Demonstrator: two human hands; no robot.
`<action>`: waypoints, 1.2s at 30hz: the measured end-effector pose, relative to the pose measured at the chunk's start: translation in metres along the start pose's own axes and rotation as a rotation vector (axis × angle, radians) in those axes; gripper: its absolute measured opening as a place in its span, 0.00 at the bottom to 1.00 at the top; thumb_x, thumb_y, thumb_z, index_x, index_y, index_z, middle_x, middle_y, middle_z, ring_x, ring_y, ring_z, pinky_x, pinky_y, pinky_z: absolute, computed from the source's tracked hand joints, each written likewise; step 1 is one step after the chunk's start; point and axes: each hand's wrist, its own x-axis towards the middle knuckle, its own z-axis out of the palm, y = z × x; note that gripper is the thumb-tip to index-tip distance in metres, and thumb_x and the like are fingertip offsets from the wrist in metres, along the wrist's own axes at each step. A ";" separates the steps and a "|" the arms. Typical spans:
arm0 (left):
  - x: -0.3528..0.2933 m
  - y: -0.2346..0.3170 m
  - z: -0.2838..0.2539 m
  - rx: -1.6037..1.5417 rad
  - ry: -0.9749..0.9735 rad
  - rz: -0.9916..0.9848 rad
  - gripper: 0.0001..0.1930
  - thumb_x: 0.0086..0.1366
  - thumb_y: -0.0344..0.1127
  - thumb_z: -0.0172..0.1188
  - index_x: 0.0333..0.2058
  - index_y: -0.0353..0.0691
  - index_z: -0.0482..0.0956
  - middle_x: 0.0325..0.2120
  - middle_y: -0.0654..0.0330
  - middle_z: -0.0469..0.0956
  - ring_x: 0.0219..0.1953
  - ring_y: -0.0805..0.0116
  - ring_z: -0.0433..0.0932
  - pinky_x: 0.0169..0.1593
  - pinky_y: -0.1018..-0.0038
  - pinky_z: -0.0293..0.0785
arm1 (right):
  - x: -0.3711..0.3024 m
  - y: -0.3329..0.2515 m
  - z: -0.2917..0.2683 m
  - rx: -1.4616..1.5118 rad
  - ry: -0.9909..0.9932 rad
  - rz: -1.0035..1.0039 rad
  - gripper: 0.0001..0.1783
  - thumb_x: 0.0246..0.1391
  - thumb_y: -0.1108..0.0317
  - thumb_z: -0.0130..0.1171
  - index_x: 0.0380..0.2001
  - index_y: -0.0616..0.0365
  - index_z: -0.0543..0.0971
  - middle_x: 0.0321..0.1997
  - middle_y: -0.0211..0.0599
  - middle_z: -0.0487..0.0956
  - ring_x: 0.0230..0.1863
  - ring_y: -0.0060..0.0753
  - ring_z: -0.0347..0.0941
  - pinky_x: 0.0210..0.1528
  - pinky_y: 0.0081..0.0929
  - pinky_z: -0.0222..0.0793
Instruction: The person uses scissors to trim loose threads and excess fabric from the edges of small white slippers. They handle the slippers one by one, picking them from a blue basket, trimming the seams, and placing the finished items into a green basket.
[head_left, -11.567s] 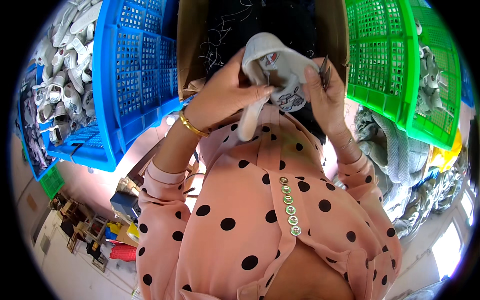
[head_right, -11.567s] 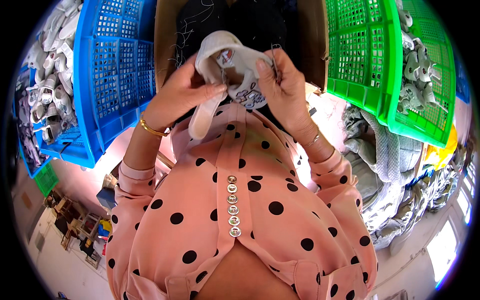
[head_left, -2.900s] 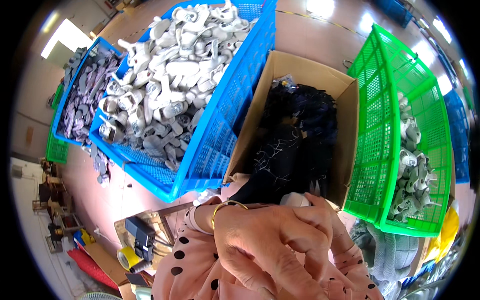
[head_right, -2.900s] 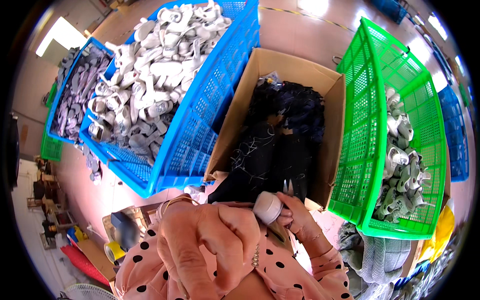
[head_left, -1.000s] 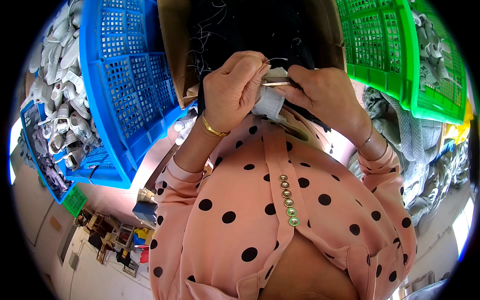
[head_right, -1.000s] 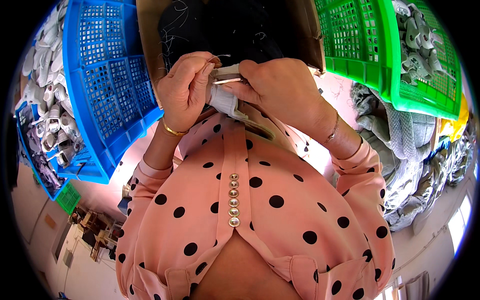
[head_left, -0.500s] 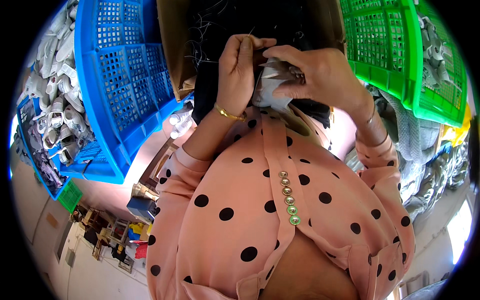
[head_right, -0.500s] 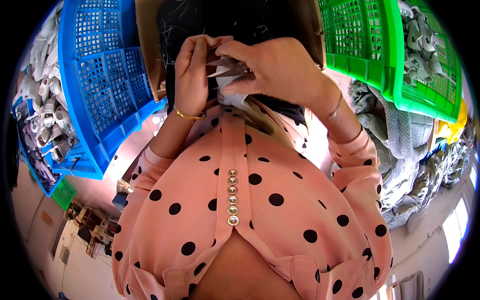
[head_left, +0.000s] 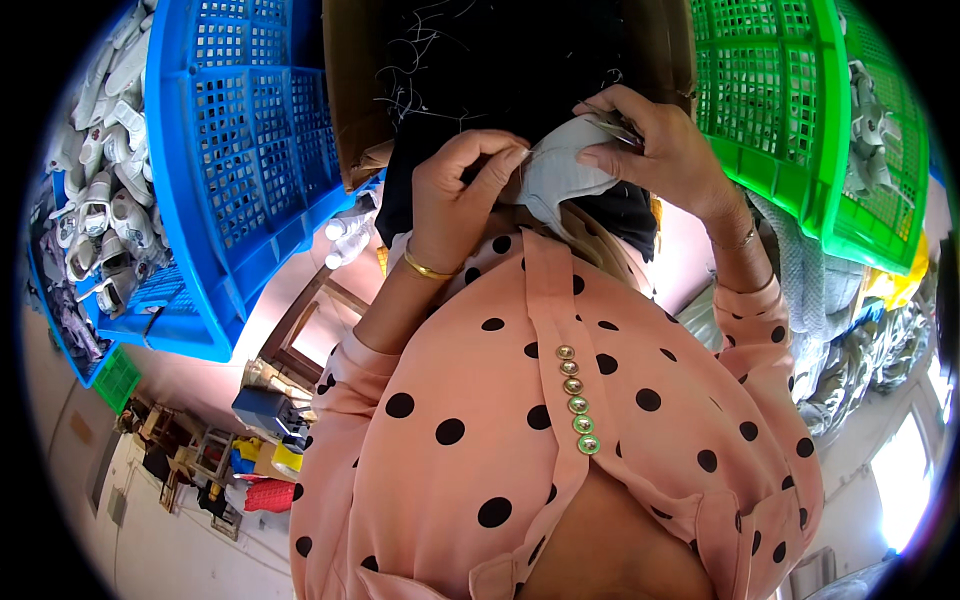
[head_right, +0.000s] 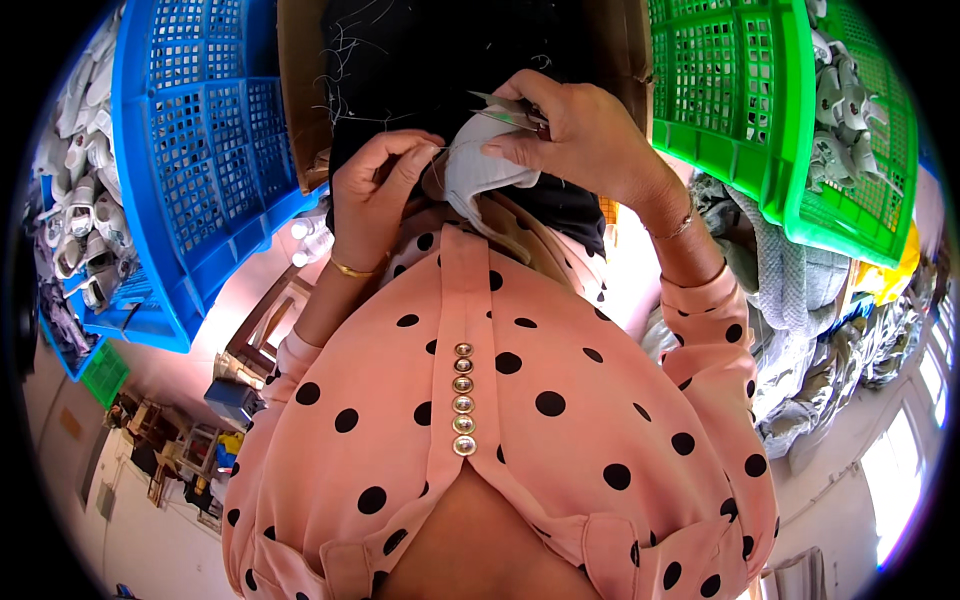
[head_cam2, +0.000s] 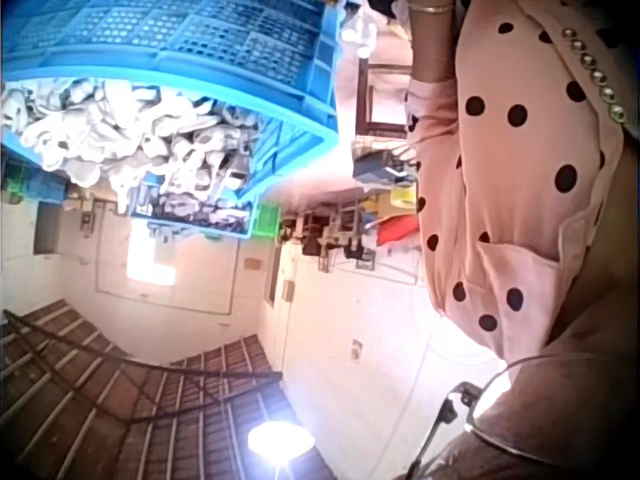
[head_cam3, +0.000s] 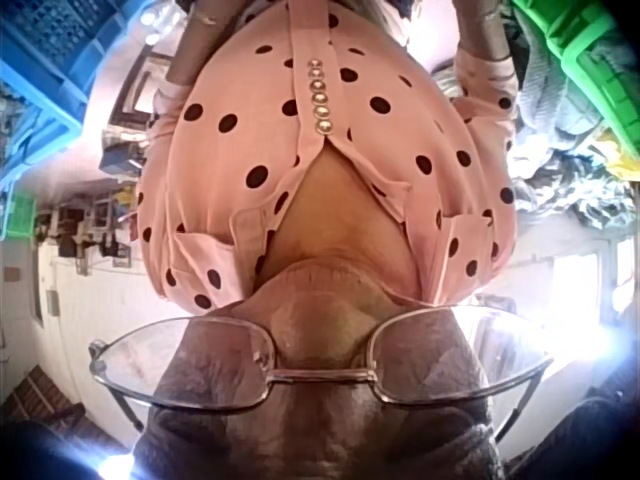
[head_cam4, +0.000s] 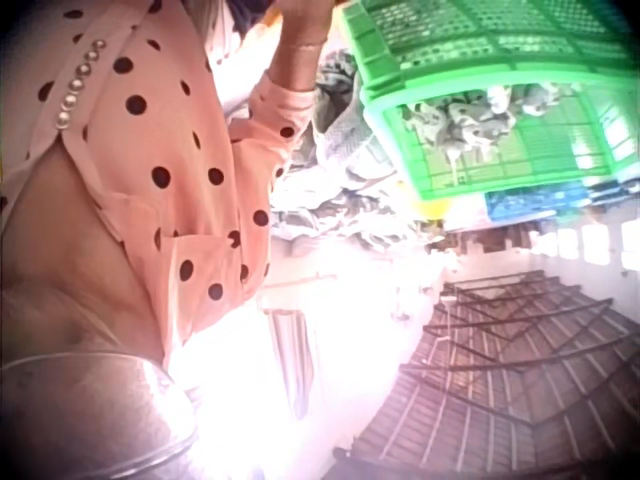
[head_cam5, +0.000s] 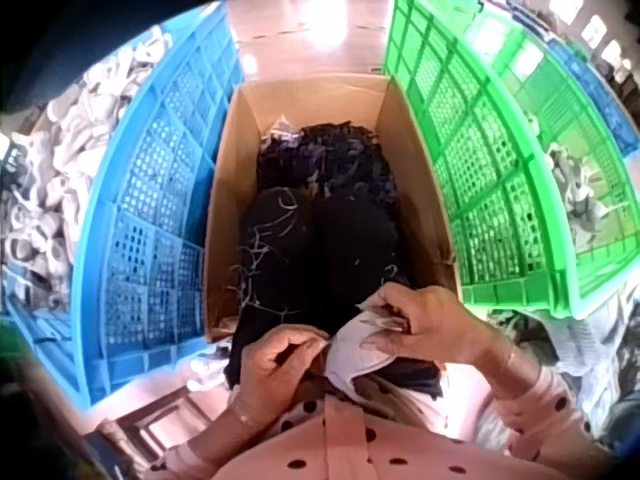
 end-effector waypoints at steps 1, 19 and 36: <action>0.001 0.002 0.001 -0.174 0.003 -0.066 0.06 0.68 0.31 0.56 0.38 0.35 0.77 0.34 0.56 0.82 0.31 0.76 0.77 0.37 0.81 0.73 | -0.001 0.003 0.004 0.011 0.041 -0.022 0.26 0.49 0.58 0.69 0.46 0.61 0.73 0.36 0.42 0.81 0.39 0.32 0.79 0.44 0.26 0.73; 0.012 0.000 -0.013 0.135 -0.141 0.102 0.17 0.59 0.30 0.65 0.48 0.40 0.78 0.32 0.64 0.73 0.35 0.73 0.73 0.44 0.77 0.71 | -0.014 0.012 0.036 0.363 0.132 0.037 0.22 0.52 0.60 0.69 0.41 0.62 0.71 0.34 0.39 0.80 0.36 0.19 0.75 0.41 0.20 0.74; 0.016 -0.002 -0.005 -0.377 -0.213 -0.217 0.05 0.69 0.31 0.54 0.35 0.35 0.74 0.31 0.64 0.77 0.30 0.80 0.73 0.36 0.83 0.71 | -0.015 0.012 0.036 0.432 0.125 0.058 0.24 0.51 0.59 0.69 0.44 0.62 0.71 0.40 0.38 0.78 0.41 0.23 0.75 0.45 0.23 0.74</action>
